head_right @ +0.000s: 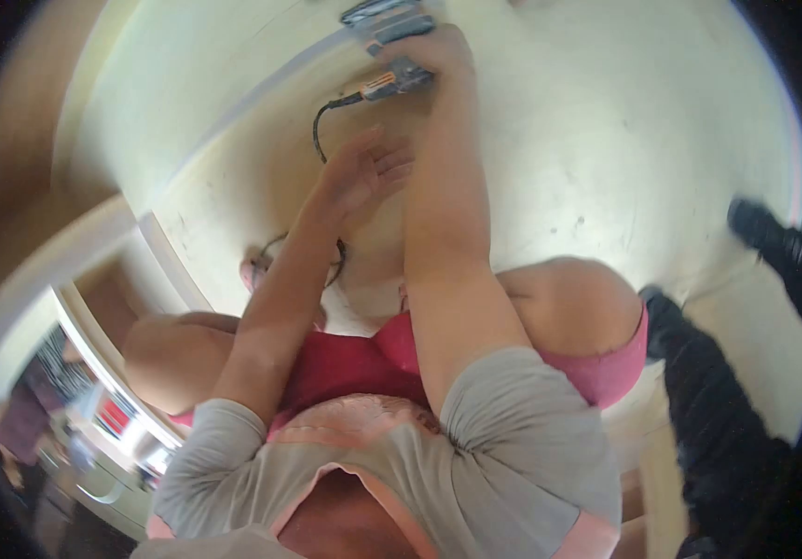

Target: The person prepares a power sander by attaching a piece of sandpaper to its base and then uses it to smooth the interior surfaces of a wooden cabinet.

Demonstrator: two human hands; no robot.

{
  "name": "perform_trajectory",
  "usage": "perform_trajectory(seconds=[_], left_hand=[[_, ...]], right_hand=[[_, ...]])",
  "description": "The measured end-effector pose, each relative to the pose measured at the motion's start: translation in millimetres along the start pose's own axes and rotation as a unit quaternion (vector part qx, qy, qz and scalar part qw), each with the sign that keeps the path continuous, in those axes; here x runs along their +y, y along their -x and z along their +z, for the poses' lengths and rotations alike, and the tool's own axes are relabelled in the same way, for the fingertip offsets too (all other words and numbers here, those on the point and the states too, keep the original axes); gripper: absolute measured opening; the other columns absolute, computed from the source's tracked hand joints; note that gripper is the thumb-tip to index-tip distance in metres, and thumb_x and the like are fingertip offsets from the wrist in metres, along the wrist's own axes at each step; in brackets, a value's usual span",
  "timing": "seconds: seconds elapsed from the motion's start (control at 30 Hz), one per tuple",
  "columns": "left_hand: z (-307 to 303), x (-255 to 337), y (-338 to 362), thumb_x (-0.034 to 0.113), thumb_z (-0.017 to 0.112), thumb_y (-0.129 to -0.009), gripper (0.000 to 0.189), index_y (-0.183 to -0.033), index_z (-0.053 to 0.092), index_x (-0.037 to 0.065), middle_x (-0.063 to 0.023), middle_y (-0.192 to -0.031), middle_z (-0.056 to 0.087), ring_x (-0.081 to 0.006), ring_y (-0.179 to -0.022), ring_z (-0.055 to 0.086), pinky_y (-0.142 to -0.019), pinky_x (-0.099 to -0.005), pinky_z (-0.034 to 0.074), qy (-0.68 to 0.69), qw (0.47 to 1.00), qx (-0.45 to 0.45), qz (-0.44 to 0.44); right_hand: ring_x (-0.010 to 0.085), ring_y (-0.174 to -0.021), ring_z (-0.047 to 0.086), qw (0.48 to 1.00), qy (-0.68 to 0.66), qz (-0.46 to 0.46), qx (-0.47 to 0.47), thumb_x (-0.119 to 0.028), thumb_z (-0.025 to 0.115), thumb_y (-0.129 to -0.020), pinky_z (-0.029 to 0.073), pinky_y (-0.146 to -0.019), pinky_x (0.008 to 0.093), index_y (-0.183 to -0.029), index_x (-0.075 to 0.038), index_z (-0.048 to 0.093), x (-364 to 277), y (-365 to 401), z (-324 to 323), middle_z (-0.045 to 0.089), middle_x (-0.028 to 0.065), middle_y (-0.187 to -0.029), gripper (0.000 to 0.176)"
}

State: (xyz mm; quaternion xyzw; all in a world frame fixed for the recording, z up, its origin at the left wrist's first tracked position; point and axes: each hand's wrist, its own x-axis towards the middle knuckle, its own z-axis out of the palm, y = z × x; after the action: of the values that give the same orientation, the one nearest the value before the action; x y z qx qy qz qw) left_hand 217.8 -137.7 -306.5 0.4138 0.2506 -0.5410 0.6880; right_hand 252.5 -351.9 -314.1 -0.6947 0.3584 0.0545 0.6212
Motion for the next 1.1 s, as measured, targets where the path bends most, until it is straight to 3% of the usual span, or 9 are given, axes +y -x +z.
perform_trajectory(seconds=[0.1,0.27,0.43,0.5,0.73,0.8,0.9,0.97,1.1], left_hand=[[4.3,3.5,5.6,0.038,0.060,-0.086,0.038,-0.111,0.051,0.010,-0.0127,-0.106,0.059,-0.0241,-0.090,0.060,-0.077,-0.0369,0.049,0.004,0.999,0.034,0.035],[-7.8,18.8,9.0,0.047,0.057,-0.087,0.046,-0.114,0.048,0.010,-0.0066,-0.090,0.054,-0.0214,-0.083,0.057,-0.075,-0.0389,0.047,0.072,0.992,0.059,0.084],[-49.7,37.0,7.3,0.048,0.052,-0.090,0.044,-0.110,0.052,0.009,-0.0082,-0.094,0.060,-0.0214,-0.083,0.060,-0.073,-0.0372,0.049,0.147,0.979,0.046,0.136],[-64.2,45.5,11.1,0.049,0.052,-0.090,0.045,-0.110,0.051,0.009,-0.0084,-0.092,0.059,-0.0229,-0.083,0.061,-0.073,-0.0395,0.050,0.175,0.969,0.064,0.164],[-128.1,69.4,44.4,0.036,0.056,-0.088,0.032,-0.104,0.054,0.008,-0.0074,-0.096,0.060,-0.0213,-0.086,0.059,-0.077,-0.0394,0.050,0.216,0.961,0.043,0.166],[-145.8,71.4,40.5,0.033,0.058,-0.086,0.031,-0.103,0.054,0.008,-0.0073,-0.096,0.060,-0.0218,-0.087,0.060,-0.077,-0.0395,0.050,0.234,0.958,0.031,0.161],[-167.5,75.2,34.7,0.021,0.063,-0.078,0.036,-0.110,0.053,0.006,-0.0110,-0.096,0.059,-0.0260,-0.082,0.061,-0.067,-0.0441,0.053,0.296,0.936,0.054,0.180],[-172.6,72.7,49.4,0.027,0.056,-0.082,0.030,-0.104,0.054,0.006,-0.0073,-0.097,0.061,-0.0233,-0.086,0.062,-0.073,-0.0387,0.053,0.168,0.927,0.155,0.298],[-206.3,86.6,57.5,0.025,0.056,-0.081,0.030,-0.103,0.054,0.005,-0.0076,-0.100,0.061,-0.0224,-0.087,0.062,-0.072,-0.0382,0.054,0.257,0.947,0.089,0.172]], right_hand=[[0.0220,-0.074,0.066,0.994,-0.098,0.035,-0.033,-0.015,0.085,-0.050,0.053,-0.064,0.0332,-0.095,0.010,0.064,-11.4,12.4,26.1,0.066,0.0146,-0.087,0.055],[0.0225,-0.074,0.065,0.986,-0.125,0.067,-0.085,-0.014,0.084,-0.053,0.053,-0.063,0.0347,-0.098,0.009,0.062,-6.6,15.7,85.0,0.065,0.0144,-0.089,0.055],[0.0238,-0.073,0.064,0.989,-0.073,0.100,-0.075,-0.013,0.083,-0.056,0.053,-0.063,0.0369,-0.097,0.008,0.061,-4.2,17.6,166.0,0.063,0.0140,-0.090,0.051],[0.0255,-0.072,0.063,0.974,-0.163,0.125,-0.092,-0.011,0.083,-0.056,0.053,-0.063,0.0386,-0.097,0.009,0.060,-14.9,32.9,187.7,0.063,0.0151,-0.090,0.051],[0.0257,-0.075,0.063,0.979,-0.118,0.142,-0.085,-0.011,0.082,-0.058,0.052,-0.063,0.0400,-0.100,0.010,0.060,-29.6,58.9,249.6,0.062,0.0158,-0.092,0.051],[0.0246,-0.074,0.064,0.979,-0.146,0.093,-0.107,-0.011,0.081,-0.061,0.054,-0.064,0.0382,-0.099,0.007,0.059,-20.4,56.6,265.0,0.063,0.0153,-0.090,0.048],[0.0220,-0.073,0.063,0.967,-0.138,0.121,-0.176,-0.010,0.078,-0.066,0.053,-0.064,0.0360,-0.098,0.002,0.060,-25.0,57.4,286.6,0.063,0.0110,-0.089,0.038],[0.0205,-0.072,0.063,0.956,-0.128,0.162,-0.210,-0.011,0.076,-0.069,0.053,-0.064,0.0351,-0.097,-0.001,0.060,-34.0,63.6,299.3,0.063,0.0087,-0.088,0.034],[0.0179,-0.072,0.062,0.943,-0.045,0.208,-0.258,-0.012,0.073,-0.074,0.052,-0.065,0.0341,-0.098,-0.005,0.061,-36.4,67.0,319.7,0.064,0.0045,-0.086,0.028]])
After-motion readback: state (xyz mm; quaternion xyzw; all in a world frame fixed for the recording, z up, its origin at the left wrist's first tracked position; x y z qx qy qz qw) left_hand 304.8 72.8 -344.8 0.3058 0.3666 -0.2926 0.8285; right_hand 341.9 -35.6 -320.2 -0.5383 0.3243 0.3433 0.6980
